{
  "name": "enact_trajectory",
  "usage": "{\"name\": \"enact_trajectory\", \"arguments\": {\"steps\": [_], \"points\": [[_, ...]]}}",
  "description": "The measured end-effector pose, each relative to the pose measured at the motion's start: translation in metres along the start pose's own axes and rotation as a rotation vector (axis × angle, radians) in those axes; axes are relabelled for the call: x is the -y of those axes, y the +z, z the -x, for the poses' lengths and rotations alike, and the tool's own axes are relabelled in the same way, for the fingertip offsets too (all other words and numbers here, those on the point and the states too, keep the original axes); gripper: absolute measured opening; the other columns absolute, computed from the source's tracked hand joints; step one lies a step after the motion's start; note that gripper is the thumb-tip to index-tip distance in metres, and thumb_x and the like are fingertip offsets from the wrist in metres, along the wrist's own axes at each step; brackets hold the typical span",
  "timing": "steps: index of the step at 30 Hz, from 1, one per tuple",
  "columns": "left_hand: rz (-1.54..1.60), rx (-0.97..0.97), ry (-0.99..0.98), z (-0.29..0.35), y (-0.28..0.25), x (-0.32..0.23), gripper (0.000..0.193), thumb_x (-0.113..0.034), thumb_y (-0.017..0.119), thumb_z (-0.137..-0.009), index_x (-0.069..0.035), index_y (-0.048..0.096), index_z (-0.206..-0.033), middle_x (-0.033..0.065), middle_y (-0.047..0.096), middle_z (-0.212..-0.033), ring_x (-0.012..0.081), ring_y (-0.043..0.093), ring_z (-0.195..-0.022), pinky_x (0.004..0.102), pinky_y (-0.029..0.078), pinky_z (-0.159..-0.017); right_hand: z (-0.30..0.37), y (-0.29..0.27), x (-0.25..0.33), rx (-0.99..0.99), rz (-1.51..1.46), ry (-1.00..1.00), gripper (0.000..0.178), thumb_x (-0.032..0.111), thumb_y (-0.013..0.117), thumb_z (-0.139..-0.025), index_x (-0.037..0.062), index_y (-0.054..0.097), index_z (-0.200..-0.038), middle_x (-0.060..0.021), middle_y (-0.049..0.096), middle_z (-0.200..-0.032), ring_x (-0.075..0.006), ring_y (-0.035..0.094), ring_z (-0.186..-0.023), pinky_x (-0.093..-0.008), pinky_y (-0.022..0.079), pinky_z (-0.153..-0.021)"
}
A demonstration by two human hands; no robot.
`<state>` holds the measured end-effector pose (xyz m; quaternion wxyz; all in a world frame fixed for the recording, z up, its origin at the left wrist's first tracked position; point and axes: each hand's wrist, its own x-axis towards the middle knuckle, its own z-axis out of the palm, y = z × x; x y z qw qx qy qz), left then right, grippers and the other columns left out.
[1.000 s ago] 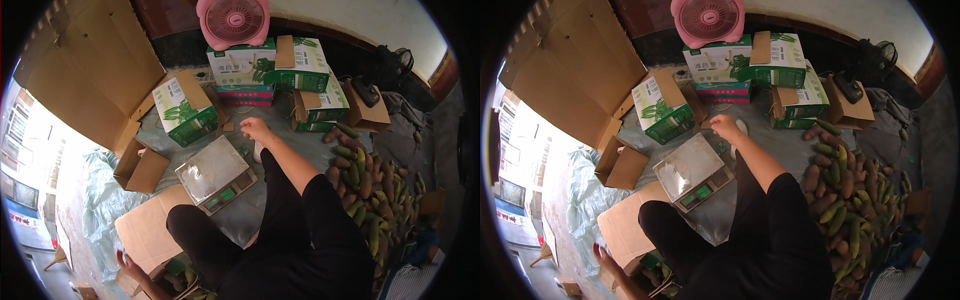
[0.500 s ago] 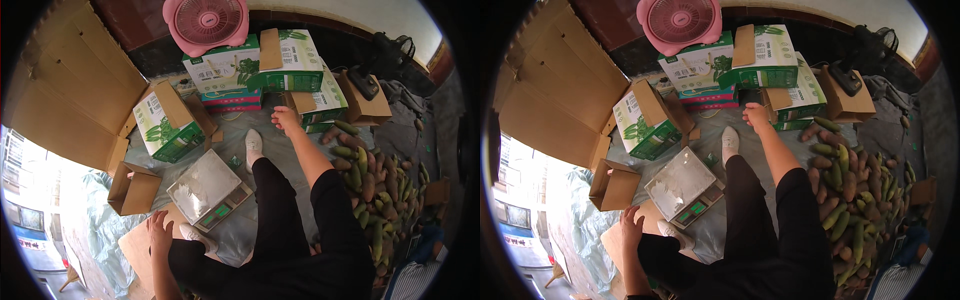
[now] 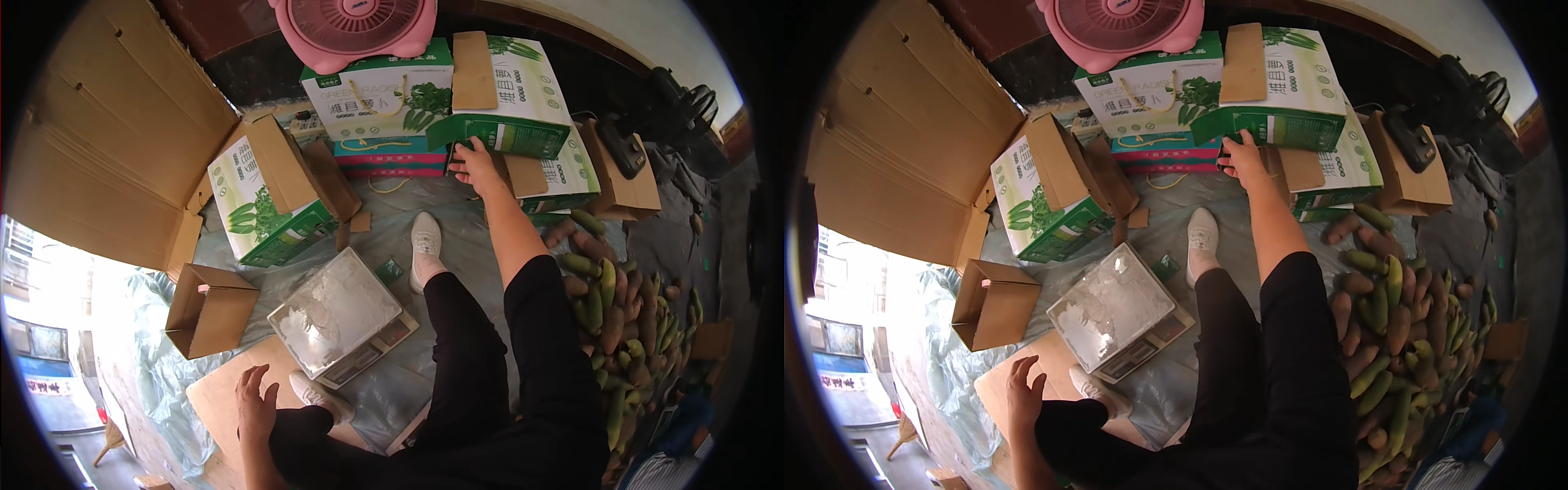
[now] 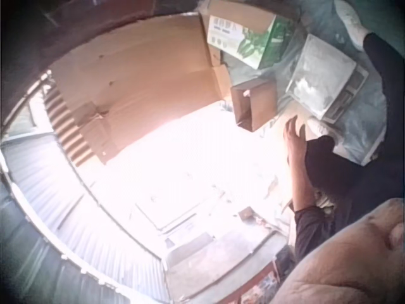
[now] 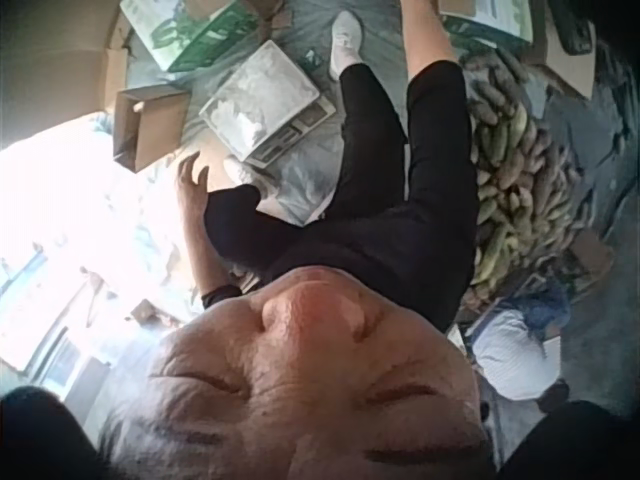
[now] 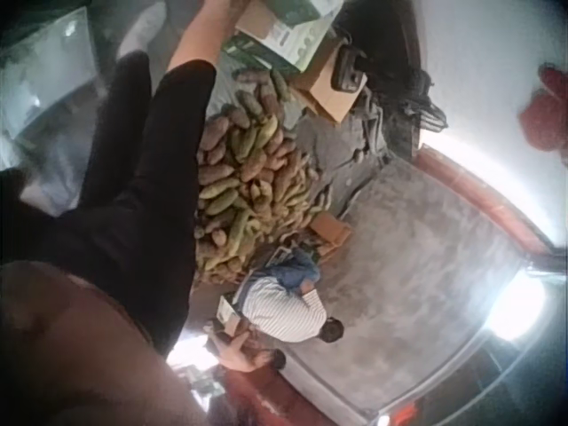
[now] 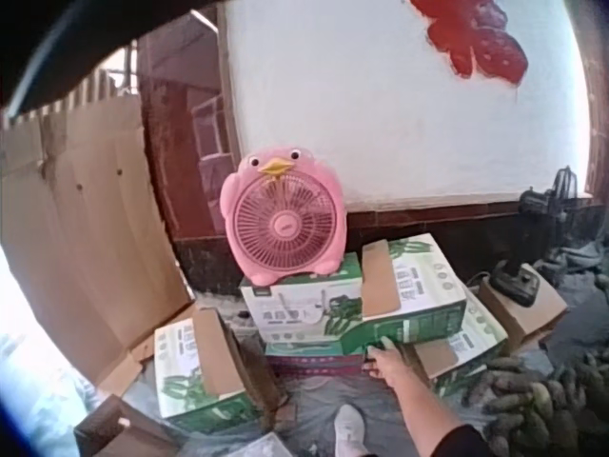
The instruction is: Sorting and packing various types of produce into boxes and bags on a scale.
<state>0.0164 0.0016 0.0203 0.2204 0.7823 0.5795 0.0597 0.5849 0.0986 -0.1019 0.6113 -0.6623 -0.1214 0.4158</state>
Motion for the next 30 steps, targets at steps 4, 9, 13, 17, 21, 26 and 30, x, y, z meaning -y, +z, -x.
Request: {"name": "enact_trajectory", "arguments": {"steps": [4, 9, 13, 17, 21, 26, 30], "points": [[0.003, 0.023, -0.006, -0.004, 0.002, -0.001, 0.036, -0.009, 0.065, -0.075, -0.005, 0.059, -0.111, 0.0165, 0.058, -0.113, 0.0361, 0.052, -0.107, 0.0426, 0.041, -0.093, -0.02, -0.005, 0.003, -0.004, -0.012, 0.027, 0.035, 0.03, 0.058, -0.089, 0.0177, 0.047, -0.119, -0.0048, 0.058, -0.101, -0.0154, 0.059, -0.08, -0.0315, 0.045, -0.063], [0.077, 0.023, -0.023, -0.005, -0.002, -0.005, 0.037, -0.007, 0.065, -0.075, -0.005, 0.059, -0.111, 0.0159, 0.058, -0.112, 0.0352, 0.053, -0.106, 0.0417, 0.041, -0.092, -0.021, -0.017, 0.005, -0.16, -0.197, -0.125, 0.015, 0.028, 0.06, -0.089, 0.0148, 0.056, -0.095, 0.0006, 0.057, -0.084, -0.0117, 0.057, -0.072, -0.0281, 0.043, -0.058], [0.076, -0.001, 0.024, 0.002, -0.002, 0.0, 0.037, -0.006, 0.065, -0.075, -0.004, 0.058, -0.112, 0.016, 0.058, -0.112, 0.0354, 0.053, -0.106, 0.0418, 0.041, -0.092, 0.002, -0.055, 0.01, -0.17, -0.346, -0.26, 0.01, 0.023, 0.061, -0.089, 0.0144, 0.056, -0.09, 0.0033, 0.052, -0.074, -0.0099, 0.054, -0.063, -0.0253, 0.041, -0.053], [0.091, -0.042, 0.061, 0.012, -0.006, 0.005, 0.036, -0.007, 0.065, -0.076, -0.004, 0.058, -0.111, 0.0161, 0.058, -0.112, 0.0359, 0.053, -0.104, 0.0421, 0.041, -0.091, 0.068, -0.073, 0.021, -0.146, -0.477, -0.315, 0.012, 0.022, 0.06, -0.089, 0.014, 0.052, -0.085, 0.0042, 0.048, -0.07, -0.0089, 0.051, -0.063, -0.0246, 0.04, -0.054], [0.092, -0.062, 0.09, 0.019, -0.006, 0.007, 0.036, -0.008, 0.064, -0.076, -0.003, 0.058, -0.111, 0.0161, 0.058, -0.111, 0.0361, 0.053, -0.104, 0.0423, 0.04, -0.091, 0.121, -0.124, 0.018, -0.009, -0.552, -0.435, 0.008, 0.019, 0.057, -0.091, 0.0119, 0.054, -0.088, 0.0034, 0.051, -0.072, -0.0092, 0.052, -0.068, -0.0245, 0.043, -0.061], [0.083, -0.094, 0.111, 0.031, -0.007, 0.011, 0.035, -0.009, 0.064, -0.077, -0.004, 0.058, -0.111, 0.0161, 0.058, -0.111, 0.036, 0.053, -0.104, 0.0423, 0.04, -0.092, 0.205, -0.143, 0.016, -0.129, -0.473, -0.453, 0.009, 0.017, 0.057, -0.092, 0.0089, 0.056, -0.089, 0.0028, 0.053, -0.073, -0.009, 0.053, -0.068, -0.024, 0.044, -0.062], [0.065, -0.106, 0.112, 0.036, -0.009, 0.011, 0.034, -0.009, 0.064, -0.077, -0.004, 0.059, -0.111, 0.0151, 0.058, -0.111, 0.0343, 0.054, -0.105, 0.0419, 0.039, -0.093, 0.235, -0.152, 0.019, -0.177, -0.398, -0.487, 0.01, 0.017, 0.057, -0.092, 0.0084, 0.056, -0.086, 0.0025, 0.052, -0.07, -0.0091, 0.052, -0.065, -0.0236, 0.043, -0.06]]}}
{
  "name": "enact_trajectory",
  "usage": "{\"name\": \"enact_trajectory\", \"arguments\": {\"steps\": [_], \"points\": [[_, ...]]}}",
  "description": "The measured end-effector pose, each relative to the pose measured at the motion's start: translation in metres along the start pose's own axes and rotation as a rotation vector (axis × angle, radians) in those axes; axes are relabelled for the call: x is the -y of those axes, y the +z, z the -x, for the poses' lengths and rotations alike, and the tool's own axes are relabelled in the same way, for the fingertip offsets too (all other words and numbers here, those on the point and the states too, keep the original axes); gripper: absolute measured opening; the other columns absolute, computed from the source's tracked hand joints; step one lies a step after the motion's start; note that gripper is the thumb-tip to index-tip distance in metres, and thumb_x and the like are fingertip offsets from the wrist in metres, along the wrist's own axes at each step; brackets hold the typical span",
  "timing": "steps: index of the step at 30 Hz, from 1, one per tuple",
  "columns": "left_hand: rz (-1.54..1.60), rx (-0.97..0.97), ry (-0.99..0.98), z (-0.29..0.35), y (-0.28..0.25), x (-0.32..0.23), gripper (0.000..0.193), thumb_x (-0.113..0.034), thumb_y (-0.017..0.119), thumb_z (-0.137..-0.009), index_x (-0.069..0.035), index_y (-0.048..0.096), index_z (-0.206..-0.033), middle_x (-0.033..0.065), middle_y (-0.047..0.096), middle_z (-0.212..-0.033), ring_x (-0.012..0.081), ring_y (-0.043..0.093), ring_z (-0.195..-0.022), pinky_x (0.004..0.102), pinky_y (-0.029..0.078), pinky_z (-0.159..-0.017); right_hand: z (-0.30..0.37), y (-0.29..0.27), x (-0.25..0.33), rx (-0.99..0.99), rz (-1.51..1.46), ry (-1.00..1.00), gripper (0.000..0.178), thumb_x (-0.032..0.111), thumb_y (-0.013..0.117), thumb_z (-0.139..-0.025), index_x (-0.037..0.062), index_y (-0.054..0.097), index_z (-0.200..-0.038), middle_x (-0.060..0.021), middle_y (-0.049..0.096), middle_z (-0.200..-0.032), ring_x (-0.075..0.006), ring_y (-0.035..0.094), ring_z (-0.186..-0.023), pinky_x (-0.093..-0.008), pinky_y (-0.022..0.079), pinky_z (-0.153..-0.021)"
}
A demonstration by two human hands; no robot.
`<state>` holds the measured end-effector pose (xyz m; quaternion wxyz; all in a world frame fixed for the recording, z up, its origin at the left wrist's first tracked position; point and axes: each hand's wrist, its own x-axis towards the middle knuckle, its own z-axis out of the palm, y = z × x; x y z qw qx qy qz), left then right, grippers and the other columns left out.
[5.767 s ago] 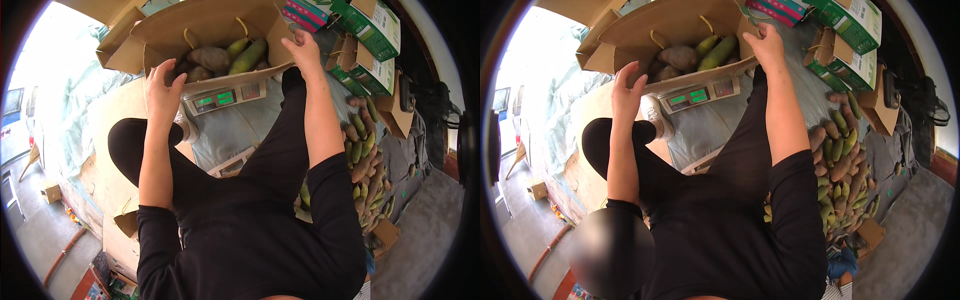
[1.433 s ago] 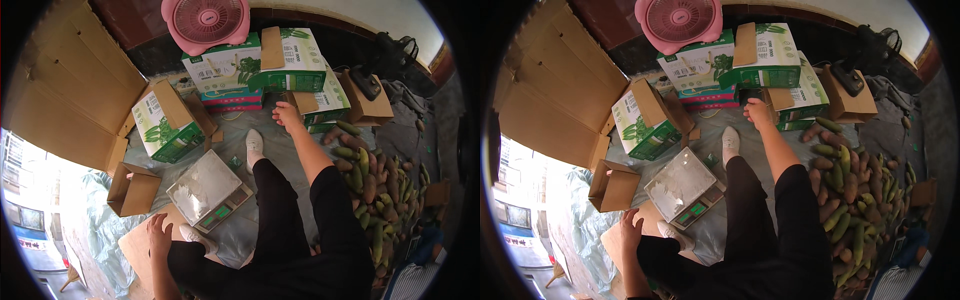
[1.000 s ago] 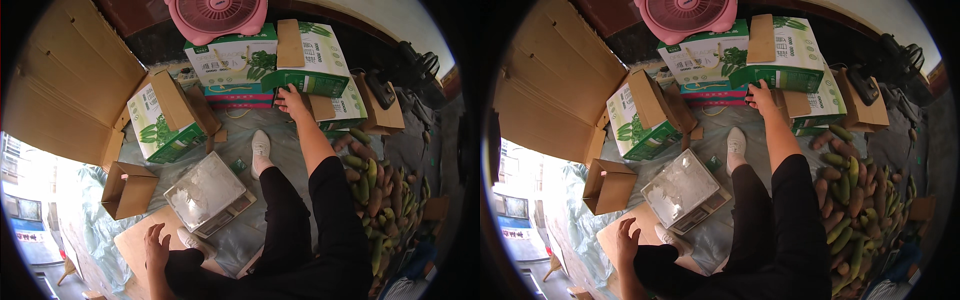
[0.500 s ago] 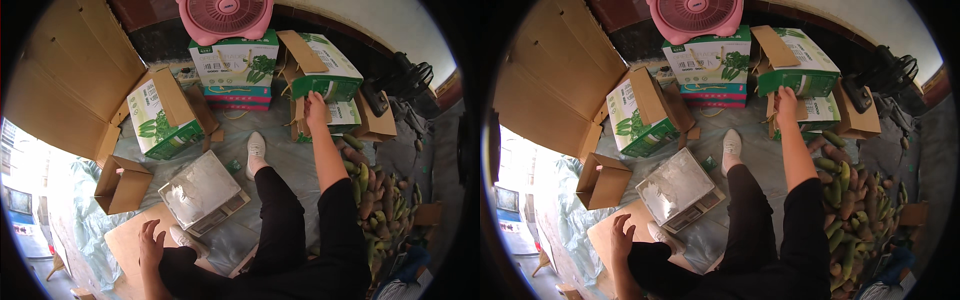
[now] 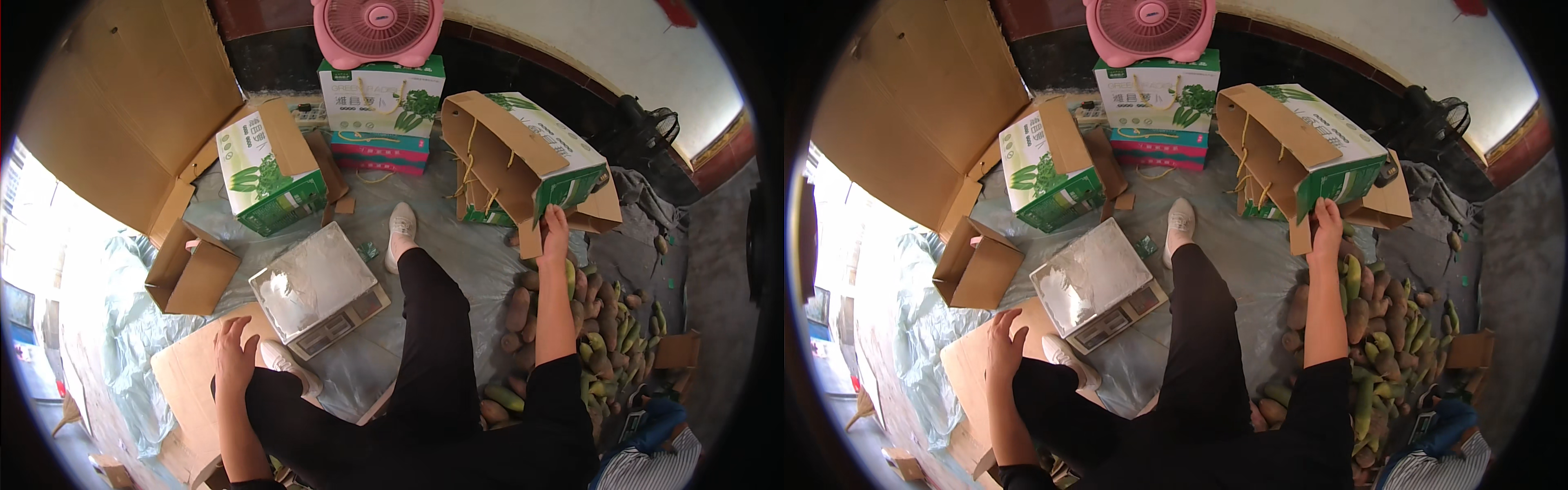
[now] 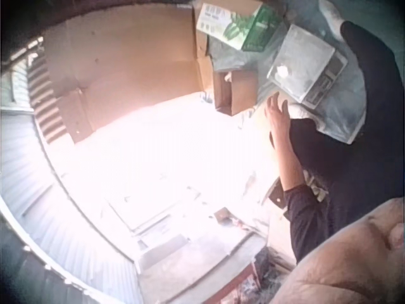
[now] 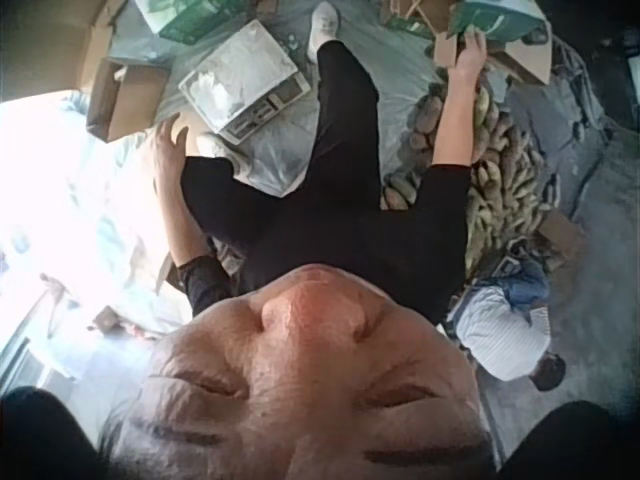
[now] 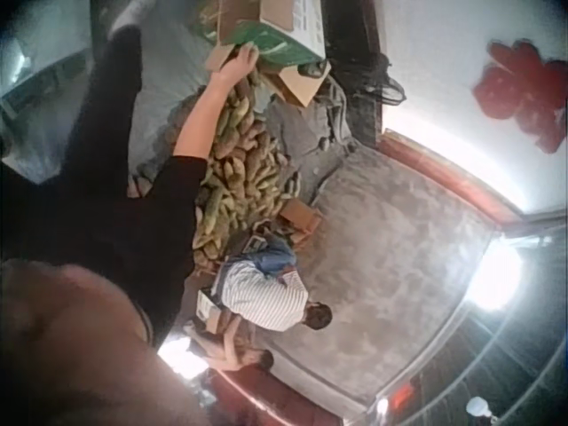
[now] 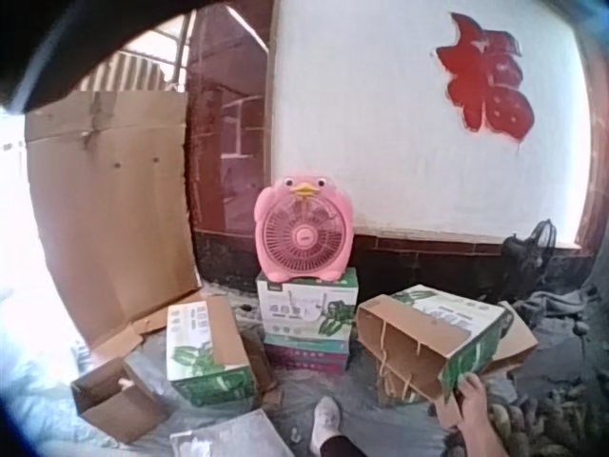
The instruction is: Sorting and packing various types of produce into boxes and bags on a scale.
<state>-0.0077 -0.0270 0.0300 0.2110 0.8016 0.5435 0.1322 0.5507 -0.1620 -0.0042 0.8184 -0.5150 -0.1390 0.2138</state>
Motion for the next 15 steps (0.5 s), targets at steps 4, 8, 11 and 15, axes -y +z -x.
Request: {"name": "enact_trajectory", "arguments": {"steps": [4, 8, 11, 15], "points": [[0.001, -0.009, 0.013, 0.003, 0.002, 0.001, 0.034, -0.009, 0.065, -0.077, -0.004, 0.059, -0.11, 0.0146, 0.058, -0.111, 0.0335, 0.053, -0.106, 0.0417, 0.038, -0.094, 0.007, 0.016, 0.03, 0.141, 0.011, -0.003, 0.011, 0.016, 0.058, -0.091, 0.0088, 0.055, -0.084, 0.0022, 0.051, -0.068, -0.01, 0.051, -0.063, -0.0232, 0.043, -0.059], [0.005, -0.021, 0.042, 0.004, 0.005, 0.002, 0.034, -0.009, 0.065, -0.076, -0.004, 0.059, -0.11, 0.0138, 0.059, -0.11, 0.0328, 0.053, -0.106, 0.0412, 0.038, -0.094, 0.022, 0.062, 0.061, 0.166, -0.037, 0.084, 0.011, 0.016, 0.059, -0.089, 0.0089, 0.055, -0.082, 0.0012, 0.05, -0.068, -0.0121, 0.051, -0.061, -0.0252, 0.043, -0.058], [-0.01, -0.047, 0.077, 0.006, 0.006, 0.002, 0.034, -0.009, 0.066, -0.076, -0.003, 0.06, -0.108, 0.0144, 0.059, -0.108, 0.0339, 0.054, -0.104, 0.0409, 0.041, -0.091, 0.036, 0.087, 0.075, 0.176, -0.079, 0.197, 0.008, 0.014, 0.059, -0.088, 0.0082, 0.056, -0.084, 0.0, 0.051, -0.069, -0.0138, 0.052, -0.062, -0.0267, 0.045, -0.059], [-0.035, -0.065, 0.092, 0.011, 0.004, 0.0, 0.035, -0.01, 0.066, -0.076, -0.004, 0.059, -0.11, 0.0141, 0.059, -0.108, 0.034, 0.054, -0.105, 0.0412, 0.041, -0.092, 0.059, 0.1, 0.073, 0.311, -0.137, 0.401, 0.005, 0.01, 0.058, -0.087, 0.0064, 0.058, -0.09, -0.0013, 0.056, -0.074, -0.0151, 0.056, -0.068, -0.0279, 0.048, -0.064]]}}
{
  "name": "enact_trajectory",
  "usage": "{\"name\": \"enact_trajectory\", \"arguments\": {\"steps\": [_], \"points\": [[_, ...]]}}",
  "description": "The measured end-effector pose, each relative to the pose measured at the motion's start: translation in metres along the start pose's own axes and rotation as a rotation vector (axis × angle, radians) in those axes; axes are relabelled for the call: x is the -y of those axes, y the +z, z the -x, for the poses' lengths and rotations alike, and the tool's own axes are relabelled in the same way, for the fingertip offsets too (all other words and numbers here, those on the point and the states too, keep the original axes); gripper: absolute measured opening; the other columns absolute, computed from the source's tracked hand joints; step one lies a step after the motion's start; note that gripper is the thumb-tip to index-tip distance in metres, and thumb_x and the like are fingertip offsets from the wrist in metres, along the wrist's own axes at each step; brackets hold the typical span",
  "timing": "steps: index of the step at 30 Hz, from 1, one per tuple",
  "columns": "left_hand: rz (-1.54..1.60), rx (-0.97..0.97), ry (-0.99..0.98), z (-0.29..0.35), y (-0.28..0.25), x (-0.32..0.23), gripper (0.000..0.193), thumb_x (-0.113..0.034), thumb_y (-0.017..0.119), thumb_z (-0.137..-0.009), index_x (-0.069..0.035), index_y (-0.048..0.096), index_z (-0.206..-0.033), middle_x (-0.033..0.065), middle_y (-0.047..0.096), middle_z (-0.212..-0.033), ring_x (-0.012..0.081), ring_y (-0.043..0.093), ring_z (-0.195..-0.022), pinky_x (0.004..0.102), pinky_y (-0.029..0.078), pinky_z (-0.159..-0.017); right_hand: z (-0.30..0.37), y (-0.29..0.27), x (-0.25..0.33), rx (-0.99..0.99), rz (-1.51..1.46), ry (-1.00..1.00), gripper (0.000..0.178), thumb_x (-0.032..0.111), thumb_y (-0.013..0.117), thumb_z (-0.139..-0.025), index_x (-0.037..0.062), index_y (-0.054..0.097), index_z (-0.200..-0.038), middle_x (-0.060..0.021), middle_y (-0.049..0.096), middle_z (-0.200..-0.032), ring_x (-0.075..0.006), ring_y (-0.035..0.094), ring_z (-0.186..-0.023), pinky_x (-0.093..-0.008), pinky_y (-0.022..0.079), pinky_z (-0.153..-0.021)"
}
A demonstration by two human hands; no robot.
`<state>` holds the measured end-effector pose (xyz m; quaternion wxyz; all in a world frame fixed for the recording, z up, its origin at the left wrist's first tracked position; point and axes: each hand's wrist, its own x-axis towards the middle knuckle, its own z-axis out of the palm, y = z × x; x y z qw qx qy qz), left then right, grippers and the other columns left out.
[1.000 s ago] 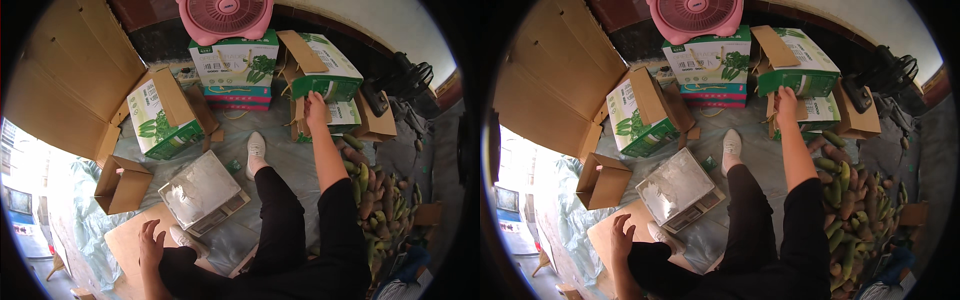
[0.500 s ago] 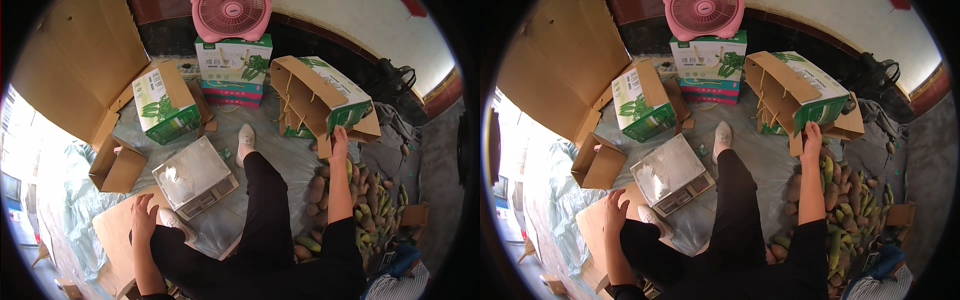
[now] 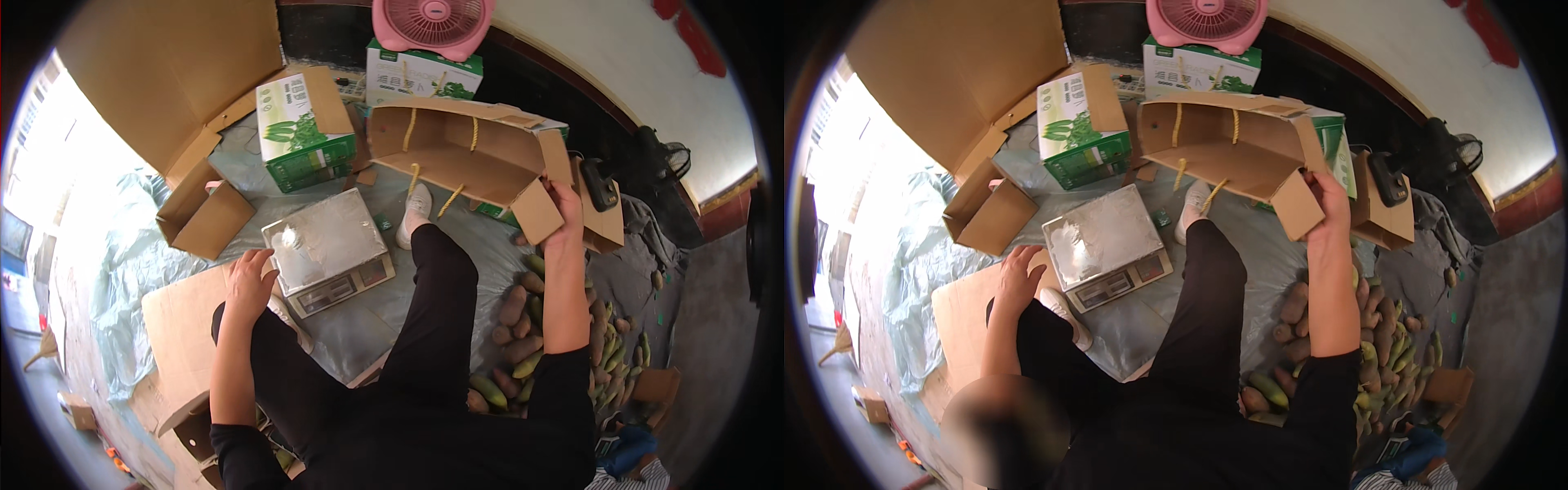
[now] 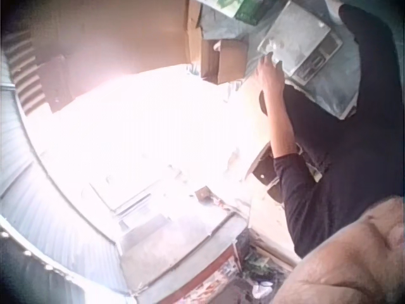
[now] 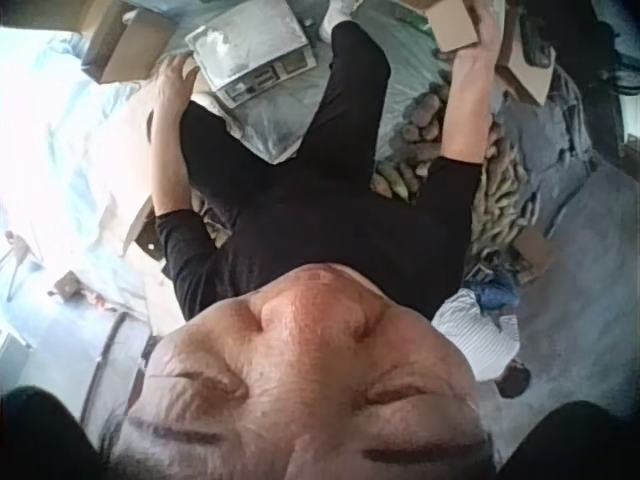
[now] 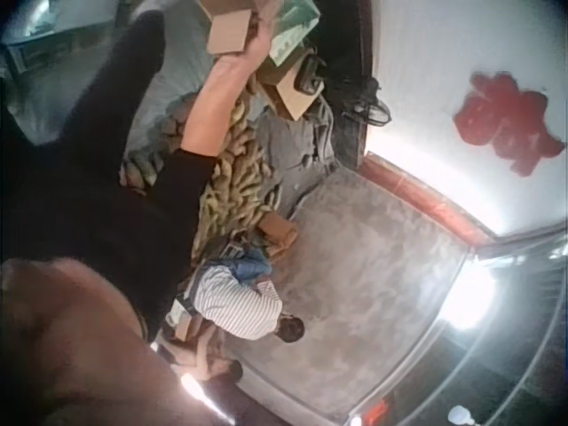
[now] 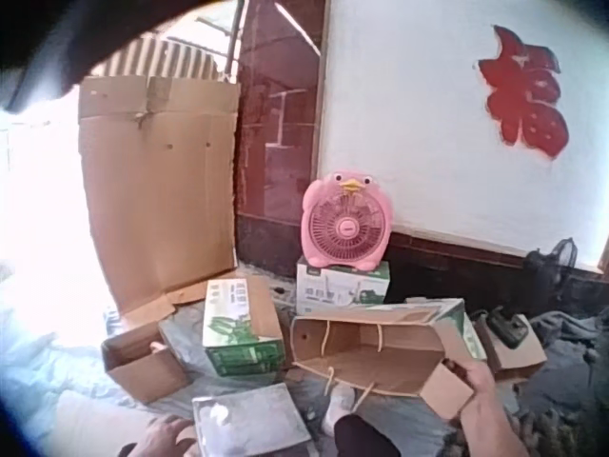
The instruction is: Sorting and packing various types of produce into boxes and bags on a scale.
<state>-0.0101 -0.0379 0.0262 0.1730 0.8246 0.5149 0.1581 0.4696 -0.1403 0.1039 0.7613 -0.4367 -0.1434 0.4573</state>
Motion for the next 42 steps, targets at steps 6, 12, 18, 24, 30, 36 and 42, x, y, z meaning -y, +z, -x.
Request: {"name": "enact_trajectory", "arguments": {"steps": [6, 12, 18, 24, 30, 36, 42], "points": [[-0.118, -0.109, 0.096, 0.006, -0.016, -0.025, 0.063, -0.017, 0.076, -0.067, -0.011, 0.051, -0.124, 0.0088, 0.051, -0.124, 0.0305, 0.043, -0.121, 0.0458, 0.031, -0.103, 0.047, 0.032, -0.03, 0.284, -0.076, 0.124, 0.015, 0.009, 0.058, -0.086, 0.0025, 0.058, -0.1, -0.0027, 0.057, -0.079, -0.0134, 0.058, -0.07, -0.0264, 0.05, -0.065], [-0.446, -0.044, 0.404, 0.019, 0.001, -0.004, 0.017, -0.011, 0.055, -0.076, -0.011, 0.068, -0.087, 0.004, 0.059, -0.089, 0.0232, 0.054, -0.094, 0.0427, 0.038, -0.092, 0.075, 0.066, -0.065, 0.382, -0.154, 0.313, 0.014, 0.012, 0.055, -0.091, 0.0005, 0.056, -0.099, -0.0011, 0.058, -0.08, -0.0101, 0.059, -0.072, -0.023, 0.051, -0.065], [-0.375, 0.07, 0.208, 0.026, -0.006, 0.006, 0.017, -0.009, 0.053, -0.078, -0.009, 0.068, -0.087, 0.0081, 0.06, -0.083, 0.026, 0.06, -0.083, 0.0366, 0.048, -0.077, -0.007, 0.043, -0.124, 0.486, 0.321, 0.23, 0.017, 0.005, 0.048, -0.094, -0.0018, 0.055, -0.107, -0.0053, 0.06, -0.096, -0.0124, 0.061, -0.087, -0.0235, 0.051, -0.075], [-0.278, 0.273, 0.041, 0.025, -0.005, 0.016, 0.017, -0.008, 0.058, -0.078, -0.005, 0.068, -0.09, 0.0127, 0.061, -0.087, 0.0323, 0.06, -0.087, 0.0409, 0.048, -0.077, -0.046, 0.051, -0.184, 0.245, -0.055, 0.509, 0.025, 0.023, 0.053, -0.088, 0.0057, 0.059, -0.106, -0.0071, 0.064, -0.097, -0.0205, 0.064, -0.085, -0.0388, 0.052, -0.076], [-0.204, 0.299, 0.01, 0.009, 0.012, 0.02, 0.019, -0.004, 0.055, -0.077, -0.003, 0.067, -0.092, 0.0154, 0.061, -0.088, 0.0339, 0.06, -0.091, 0.0423, 0.048, -0.081, -0.062, 0.051, -0.193, 0.034, 0.036, 0.501, 0.028, 0.021, 0.055, -0.089, 0.0051, 0.057, -0.111, -0.0089, 0.063, -0.104, -0.0217, 0.061, -0.09, -0.0357, 0.05, -0.076], [-0.254, 0.361, -0.04, -0.002, 0.023, 0.01, 0.025, 0.002, 0.05, -0.077, -0.005, 0.065, -0.095, 0.0154, 0.061, -0.092, 0.0332, 0.059, -0.096, 0.041, 0.048, -0.084, -0.032, 0.059, -0.19, 0.196, 0.769, -0.31, 0.035, 0.02, 0.06, -0.087, 0.0051, 0.054, -0.118, -0.0053, 0.059, -0.11, -0.0155, 0.055, -0.099, -0.0274, 0.042, -0.08], [-0.184, 0.382, -0.095, -0.01, 0.018, 0.001, 0.03, -0.001, 0.059, -0.074, -0.008, 0.061, -0.103, 0.0137, 0.059, -0.097, 0.0331, 0.058, -0.099, 0.0399, 0.046, -0.085, 0.018, 0.098, -0.19, 0.7, 1.443, -0.801, 0.035, 0.017, 0.069, -0.073, 0.0089, 0.06, -0.106, -0.006, 0.06, -0.098, -0.0251, 0.055, -0.096, -0.039, 0.044, -0.081]]}}
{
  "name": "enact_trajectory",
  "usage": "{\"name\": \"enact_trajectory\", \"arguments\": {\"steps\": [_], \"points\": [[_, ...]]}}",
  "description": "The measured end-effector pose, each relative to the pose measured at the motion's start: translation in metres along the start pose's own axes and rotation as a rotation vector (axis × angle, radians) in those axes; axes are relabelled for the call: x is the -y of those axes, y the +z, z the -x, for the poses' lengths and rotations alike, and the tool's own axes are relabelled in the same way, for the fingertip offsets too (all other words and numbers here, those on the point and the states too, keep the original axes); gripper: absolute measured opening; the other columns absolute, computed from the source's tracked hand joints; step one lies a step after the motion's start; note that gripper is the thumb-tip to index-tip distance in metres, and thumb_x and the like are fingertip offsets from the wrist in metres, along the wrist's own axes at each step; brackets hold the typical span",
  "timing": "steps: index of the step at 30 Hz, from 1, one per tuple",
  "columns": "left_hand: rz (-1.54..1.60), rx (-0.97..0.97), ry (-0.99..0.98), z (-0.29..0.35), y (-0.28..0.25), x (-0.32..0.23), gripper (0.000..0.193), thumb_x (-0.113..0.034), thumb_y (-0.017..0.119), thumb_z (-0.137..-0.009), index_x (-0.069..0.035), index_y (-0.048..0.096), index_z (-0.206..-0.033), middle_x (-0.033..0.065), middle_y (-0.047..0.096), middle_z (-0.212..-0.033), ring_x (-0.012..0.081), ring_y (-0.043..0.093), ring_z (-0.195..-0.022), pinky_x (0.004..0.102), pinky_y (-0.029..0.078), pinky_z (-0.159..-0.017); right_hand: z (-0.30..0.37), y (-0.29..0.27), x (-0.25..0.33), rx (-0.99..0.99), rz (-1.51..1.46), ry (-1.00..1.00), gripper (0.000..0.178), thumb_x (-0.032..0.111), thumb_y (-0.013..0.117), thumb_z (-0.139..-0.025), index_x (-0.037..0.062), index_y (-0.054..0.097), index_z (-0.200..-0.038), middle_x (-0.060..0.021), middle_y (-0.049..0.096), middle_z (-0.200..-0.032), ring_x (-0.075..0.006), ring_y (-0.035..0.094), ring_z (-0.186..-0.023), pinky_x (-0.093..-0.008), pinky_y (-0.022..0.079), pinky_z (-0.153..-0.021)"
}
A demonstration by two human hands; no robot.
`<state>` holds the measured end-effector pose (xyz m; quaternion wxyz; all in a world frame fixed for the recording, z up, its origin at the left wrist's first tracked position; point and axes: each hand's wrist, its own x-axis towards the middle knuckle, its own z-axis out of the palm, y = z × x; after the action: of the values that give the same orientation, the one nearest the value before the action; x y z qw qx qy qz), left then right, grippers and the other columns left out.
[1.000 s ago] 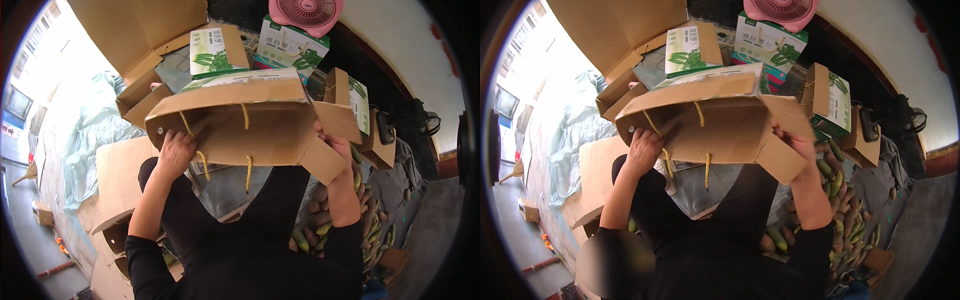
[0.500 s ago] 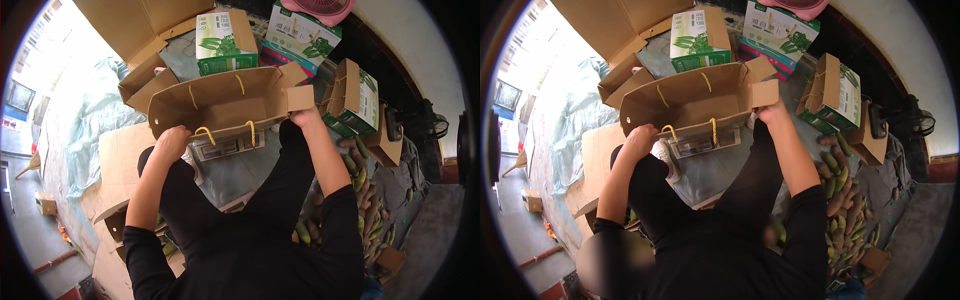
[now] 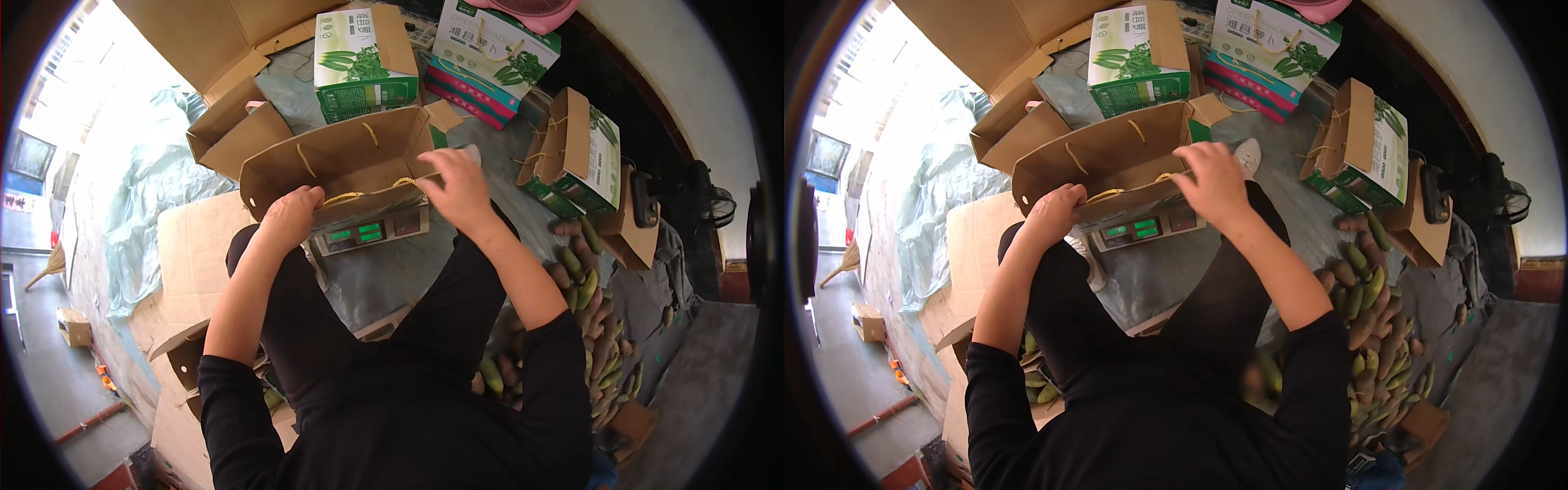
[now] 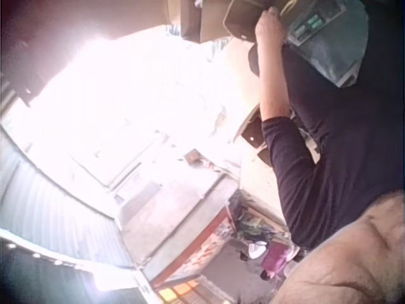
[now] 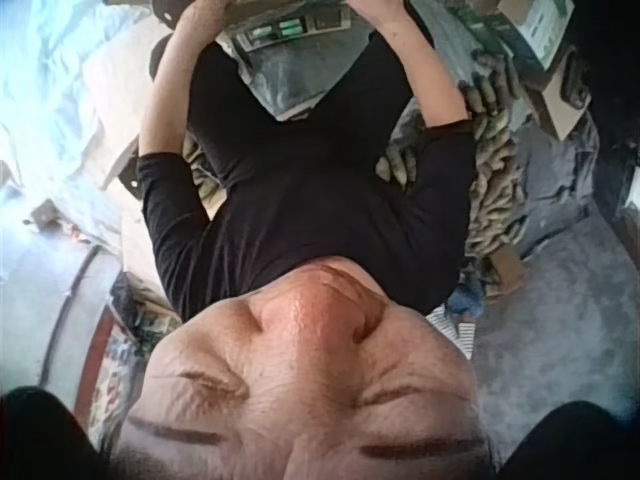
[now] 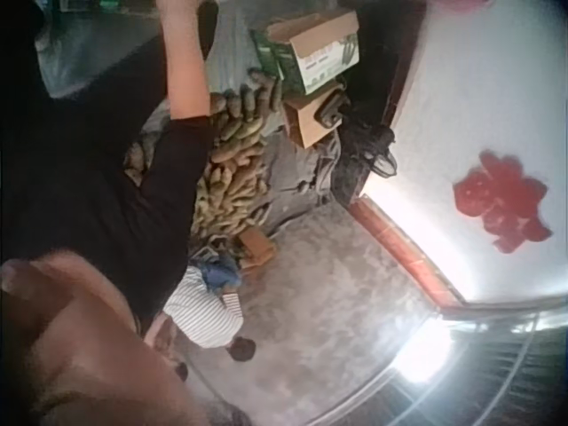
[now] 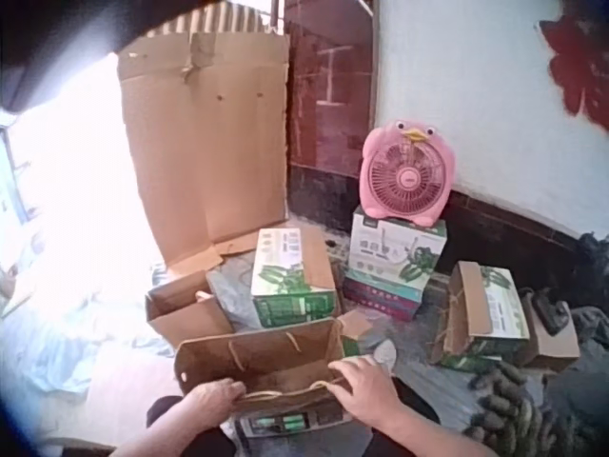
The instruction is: Sorting and packing various types of produce into boxes and bags on a scale.
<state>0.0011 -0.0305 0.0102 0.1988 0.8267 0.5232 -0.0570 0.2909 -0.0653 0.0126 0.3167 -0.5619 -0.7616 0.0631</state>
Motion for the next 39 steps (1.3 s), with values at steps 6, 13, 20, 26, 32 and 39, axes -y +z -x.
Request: {"name": "enact_trajectory", "arguments": {"steps": [6, 13, 20, 26, 32, 39], "points": [[0.037, 0.038, 0.123, 0.003, 0.001, -0.006, 0.035, -0.001, 0.056, -0.076, -0.01, 0.059, -0.11, 0.0116, 0.058, -0.101, 0.0306, 0.057, -0.102, 0.0392, 0.046, -0.087, 0.003, 0.026, 0.0, 0.329, 0.301, -0.013, 0.02, 0.014, 0.064, -0.076, 0.0102, 0.063, -0.096, -0.0048, 0.062, -0.091, -0.0246, 0.056, -0.092, -0.0403, 0.044, -0.077], [-0.208, 0.077, 0.002, -0.003, 0.015, -0.002, 0.028, -0.003, 0.048, -0.082, -0.011, 0.062, -0.105, 0.0135, 0.059, -0.103, 0.0313, 0.06, -0.099, 0.0412, 0.049, -0.084, -0.024, 0.032, -0.006, 0.142, -0.078, 0.086, 0.022, 0.008, 0.059, -0.078, 0.0099, 0.064, -0.099, -0.0078, 0.062, -0.1, -0.0289, 0.054, -0.096, -0.0424, 0.043, -0.084], [-0.221, 0.022, 0.026, -0.005, 0.017, -0.003, 0.023, -0.003, 0.049, -0.082, -0.01, 0.065, -0.097, 0.012, 0.06, -0.1, 0.0303, 0.061, -0.096, 0.041, 0.051, -0.08, -0.012, 0.028, -0.002, 0.3, 0.003, 0.002, 0.036, 0.022, 0.07, -0.074, 0.0136, 0.062, -0.108, -0.0058, 0.06, -0.108, -0.0273, 0.051, -0.107, -0.042, 0.041, -0.089], [-0.326, -0.038, 0.049, -0.009, 0.017, -0.009, 0.018, -0.004, 0.05, -0.082, -0.009, 0.065, -0.091, 0.0116, 0.062, -0.093, 0.0297, 0.063, -0.092, 0.0394, 0.052, -0.076, 0.004, 0.045, -0.029, 0.46, 0.301, -0.024, 0.02, 0.011, 0.057, -0.077, 0.0177, 0.068, -0.092, -0.0017, 0.065, -0.087, -0.0223, 0.06, -0.091, -0.0398, 0.044, -0.079], [-0.307, -0.017, 0.014, -0.017, 0.02, -0.015, 0.027, 0.003, 0.05, -0.079, -0.009, 0.064, -0.097, 0.0126, 0.06, -0.093, 0.0319, 0.061, -0.094, 0.042, 0.05, -0.08, 0.01, 0.04, -0.031, 0.389, 0.304, -0.014, 0.016, 0.009, 0.053, -0.077, 0.0161, 0.066, -0.083, -0.0022, 0.064, -0.083, -0.0233, 0.06, -0.089, -0.0409, 0.045, -0.077], [-0.398, -0.012, 0.056, -0.014, 0.017, -0.021, 0.018, -0.003, 0.05, -0.082, -0.008, 0.064, -0.092, 0.0123, 0.062, -0.092, 0.0308, 0.063, -0.09, 0.0402, 0.052, -0.075, 0.012, 0.044, -0.034, 0.357, 0.396, -0.091, 0.011, 0.013, 0.052, -0.079, 0.0154, 0.063, -0.079, -0.0014, 0.063, -0.081, -0.0199, 0.06, -0.088, -0.0384, 0.044, -0.074]]}}
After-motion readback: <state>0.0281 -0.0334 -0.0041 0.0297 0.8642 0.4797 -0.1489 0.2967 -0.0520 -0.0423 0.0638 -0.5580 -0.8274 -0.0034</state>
